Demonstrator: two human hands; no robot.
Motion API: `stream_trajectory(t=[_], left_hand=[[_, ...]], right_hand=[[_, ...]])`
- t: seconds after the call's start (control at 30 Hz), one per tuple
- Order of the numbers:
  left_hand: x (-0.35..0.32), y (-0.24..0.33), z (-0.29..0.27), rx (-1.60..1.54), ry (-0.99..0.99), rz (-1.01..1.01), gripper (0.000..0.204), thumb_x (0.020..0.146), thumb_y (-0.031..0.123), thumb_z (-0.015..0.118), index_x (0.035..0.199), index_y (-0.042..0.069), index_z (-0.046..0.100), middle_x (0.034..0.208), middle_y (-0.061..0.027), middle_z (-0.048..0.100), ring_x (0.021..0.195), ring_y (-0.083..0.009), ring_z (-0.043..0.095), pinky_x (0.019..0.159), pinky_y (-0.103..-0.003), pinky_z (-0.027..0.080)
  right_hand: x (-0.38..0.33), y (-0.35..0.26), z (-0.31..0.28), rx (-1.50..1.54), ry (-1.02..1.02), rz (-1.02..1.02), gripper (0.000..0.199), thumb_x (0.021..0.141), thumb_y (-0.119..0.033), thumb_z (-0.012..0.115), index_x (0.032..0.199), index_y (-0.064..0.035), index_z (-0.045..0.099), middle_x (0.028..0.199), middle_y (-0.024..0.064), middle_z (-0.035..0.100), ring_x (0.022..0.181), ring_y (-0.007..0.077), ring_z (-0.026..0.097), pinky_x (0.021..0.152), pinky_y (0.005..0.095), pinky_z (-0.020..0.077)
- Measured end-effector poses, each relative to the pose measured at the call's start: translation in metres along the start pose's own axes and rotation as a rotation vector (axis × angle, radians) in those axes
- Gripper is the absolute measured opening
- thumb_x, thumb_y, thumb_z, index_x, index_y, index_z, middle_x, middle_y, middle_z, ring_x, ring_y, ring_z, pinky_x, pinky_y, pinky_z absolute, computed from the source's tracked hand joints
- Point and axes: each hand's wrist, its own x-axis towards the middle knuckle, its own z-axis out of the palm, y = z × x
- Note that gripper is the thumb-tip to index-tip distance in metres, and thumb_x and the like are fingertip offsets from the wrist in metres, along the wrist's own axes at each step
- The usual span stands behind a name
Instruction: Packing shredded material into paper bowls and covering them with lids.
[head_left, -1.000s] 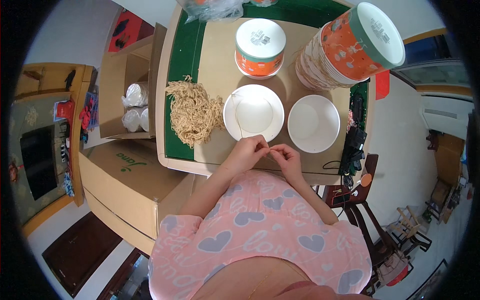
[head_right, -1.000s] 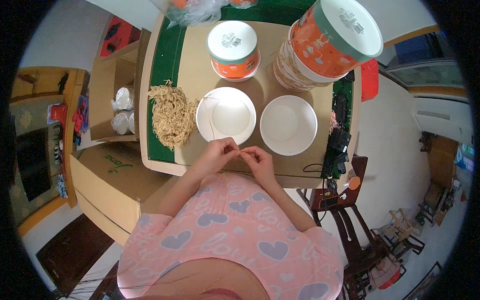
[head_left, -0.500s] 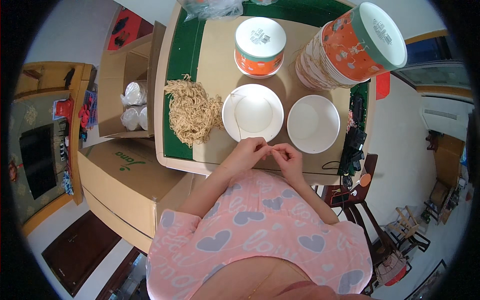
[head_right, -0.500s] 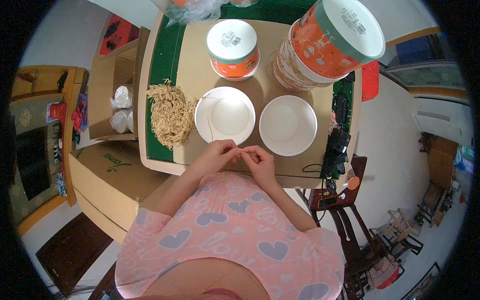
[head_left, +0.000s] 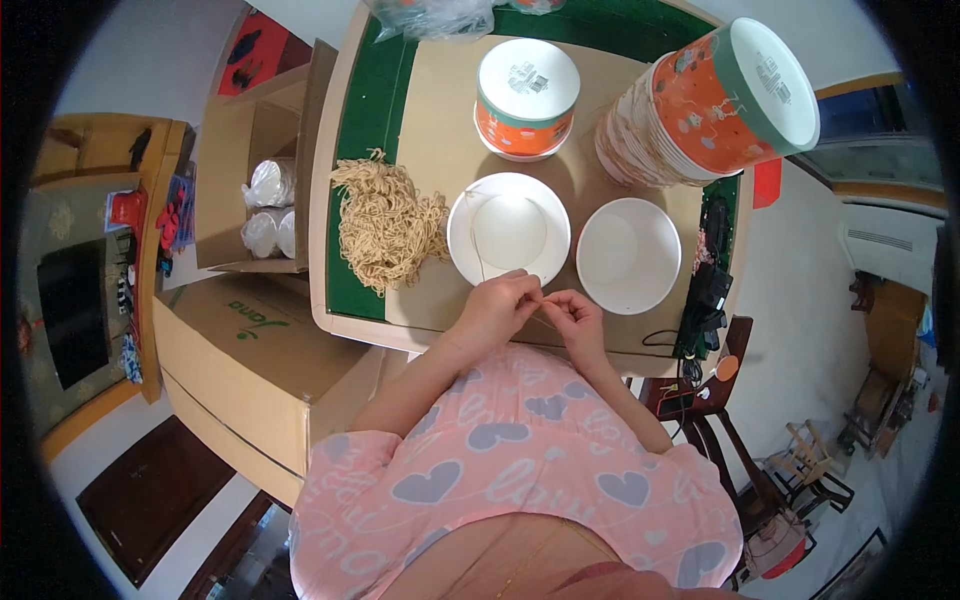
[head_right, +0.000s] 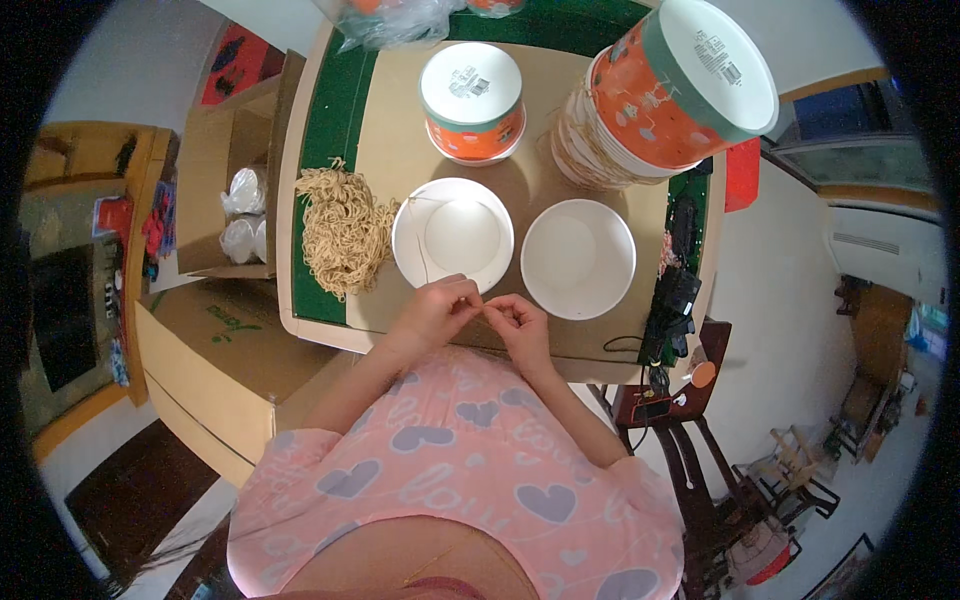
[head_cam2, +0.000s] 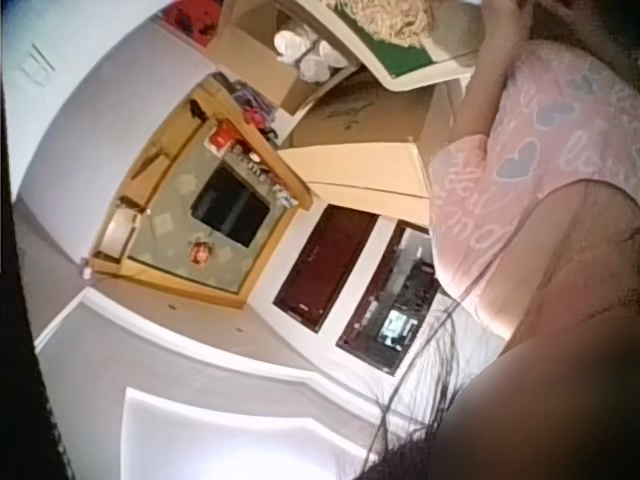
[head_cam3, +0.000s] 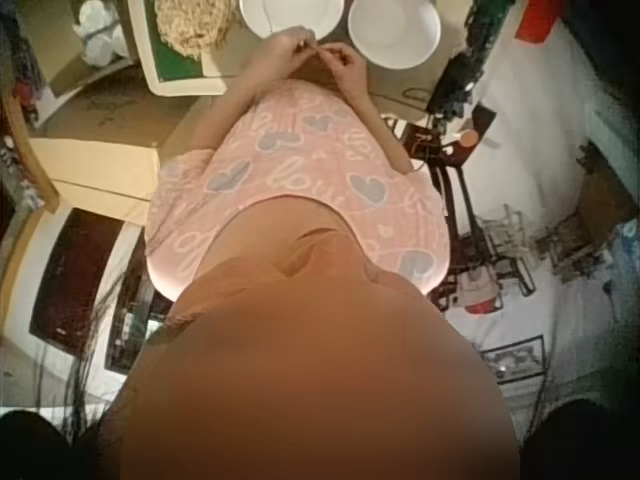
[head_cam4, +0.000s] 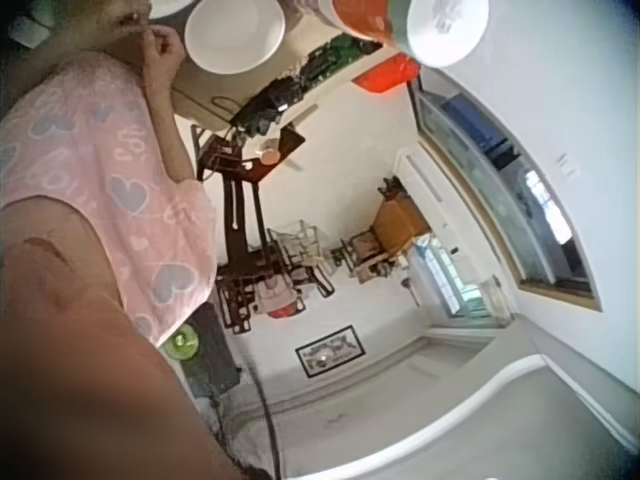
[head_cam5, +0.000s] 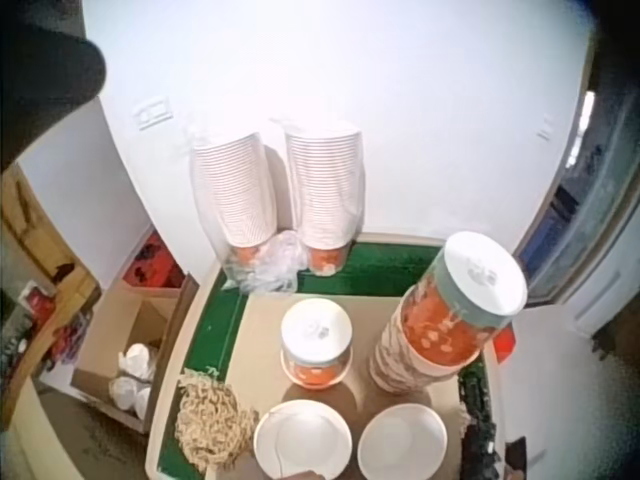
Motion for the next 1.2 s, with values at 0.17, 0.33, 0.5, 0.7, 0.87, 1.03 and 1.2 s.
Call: stream_trajectory(t=[0.17,0.33,0.5,0.7,0.87,1.03,1.2], left_hand=[[0.014,-0.010,0.000,0.004,0.058,-0.036,0.008,0.076,0.002,0.064,0.084,0.003,0.063,0.081,-0.0101,0.060,0.068,-0.0245,0.061,0.061,-0.033,0.048],[0.027,-0.024,0.005,0.143,0.066,0.071,0.014,0.075,0.004,0.065,0.088,0.005,0.066,0.086,-0.0096,0.060,0.075,-0.0275,0.061,0.067,-0.036,0.049],[0.028,-0.024,0.005,0.164,0.026,0.022,0.013,0.074,0.005,0.065,0.088,0.005,0.066,0.086,-0.0090,0.060,0.078,-0.0285,0.061,0.069,-0.037,0.048],[0.027,-0.024,0.006,0.167,0.018,0.018,0.012,0.075,0.007,0.065,0.087,0.006,0.066,0.085,-0.0085,0.059,0.077,-0.0285,0.060,0.068,-0.037,0.048],[0.031,-0.020,0.006,0.169,-0.005,0.021,0.008,0.076,0.008,0.064,0.083,0.006,0.065,0.082,-0.0087,0.059,0.077,-0.0289,0.060,0.068,-0.037,0.048],[0.029,-0.026,0.006,0.108,0.163,0.055,0.005,0.077,0.008,0.066,0.080,0.005,0.063,0.076,-0.0090,0.059,0.062,-0.0247,0.059,0.058,-0.034,0.048],[0.026,-0.026,0.006,0.090,0.197,0.083,0.005,0.077,0.007,0.066,0.080,0.005,0.063,0.076,-0.0094,0.059,0.058,-0.0218,0.058,0.055,-0.032,0.047]], right_hand=[[0.009,0.021,0.002,0.549,0.123,0.367,0.006,0.086,-0.009,0.061,0.090,-0.0079,0.057,0.060,-0.0080,0.039,0.049,0.0017,0.031,0.045,0.0182,0.0245],[0.021,0.033,0.003,0.694,0.114,0.410,0.008,0.086,-0.010,0.059,0.092,-0.0095,0.053,0.058,-0.0073,0.034,0.047,0.0028,0.028,0.043,0.0193,0.0227],[0.025,0.030,0.006,0.673,0.091,0.399,0.009,0.087,-0.012,0.059,0.093,-0.0097,0.053,0.058,-0.0074,0.034,0.046,0.0027,0.027,0.042,0.0188,0.0219],[0.026,0.025,0.008,0.678,0.086,0.395,0.003,0.090,-0.011,0.055,0.093,-0.0104,0.055,0.059,-0.0077,0.033,0.047,0.0025,0.026,0.043,0.0192,0.0206],[0.026,0.032,0.002,0.690,0.023,0.302,0.013,0.088,-0.013,0.058,0.100,-0.0070,0.056,0.066,-0.0035,0.047,0.054,0.0046,0.041,0.048,0.0200,0.0338],[0.013,0.028,0.005,0.102,0.134,0.070,0.027,0.087,-0.012,0.058,0.112,-0.0012,0.056,0.097,0.0076,0.058,0.090,0.0146,0.057,0.077,0.0269,0.0457],[-0.013,-0.005,-0.009,-0.631,0.048,-0.377,0.022,0.085,-0.008,0.059,0.107,-0.0016,0.059,0.100,0.0103,0.058,0.091,0.0182,0.059,0.077,0.0271,0.0472]])
